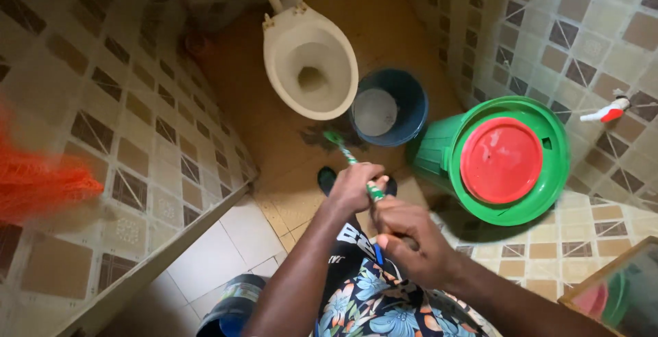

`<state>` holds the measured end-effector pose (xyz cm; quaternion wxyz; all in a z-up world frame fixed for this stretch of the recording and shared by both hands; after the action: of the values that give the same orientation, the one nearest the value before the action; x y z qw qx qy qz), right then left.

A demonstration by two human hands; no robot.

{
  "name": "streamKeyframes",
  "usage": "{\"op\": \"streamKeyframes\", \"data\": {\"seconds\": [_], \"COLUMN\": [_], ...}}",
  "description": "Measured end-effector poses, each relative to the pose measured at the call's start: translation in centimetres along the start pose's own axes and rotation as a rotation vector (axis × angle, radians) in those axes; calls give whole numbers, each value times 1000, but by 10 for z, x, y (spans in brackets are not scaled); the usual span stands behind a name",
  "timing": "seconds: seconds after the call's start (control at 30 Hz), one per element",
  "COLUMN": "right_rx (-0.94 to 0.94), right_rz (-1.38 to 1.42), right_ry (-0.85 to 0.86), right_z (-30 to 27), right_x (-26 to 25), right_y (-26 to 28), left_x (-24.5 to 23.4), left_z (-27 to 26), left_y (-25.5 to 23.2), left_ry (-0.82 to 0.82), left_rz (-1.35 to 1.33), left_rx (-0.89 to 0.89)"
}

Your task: Mopping the floor of a small bathroom.

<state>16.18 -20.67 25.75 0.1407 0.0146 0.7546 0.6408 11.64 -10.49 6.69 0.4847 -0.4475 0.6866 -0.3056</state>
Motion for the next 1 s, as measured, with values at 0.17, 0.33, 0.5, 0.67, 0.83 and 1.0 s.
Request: {"op": "streamKeyframes", "data": {"seconds": [0.17,0.33,0.5,0.67,0.83,1.0], "right_rx": [-13,-163,-33,109,211,335], "right_rz": [40,183,909,1476,1620,1697], "right_ry": [20,-108,-334,-645,-845,-996], "right_z": [15,38,16,-16,-14,-12], "right_x": [4,-16,-49,-73,-57,-18], "right_y": [-16,-22,-144,-296,-423,-553], "left_x": [-18,-22,-72,-63,15,53], "left_z": [5,64,88,86,82,105], "left_y": [35,113,126,169,240,221], "left_ry": [-142,-525,-822,-920,-1010,-918], "left_rz": [-230,-1010,-839,-867,-814,-692], "left_rx": [-176,222,-93,-222,-358,-223]}}
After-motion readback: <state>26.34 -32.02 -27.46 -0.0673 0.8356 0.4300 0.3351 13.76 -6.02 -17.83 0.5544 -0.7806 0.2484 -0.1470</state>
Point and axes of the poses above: each hand's wrist, its own z-axis towards the middle knuckle, its own x-axis out of the palm, y = z × x, the point moved 2 cm from there along z, towards the middle knuckle, and after that the axes turned 7 degrees about y, right-handed, at the moved point
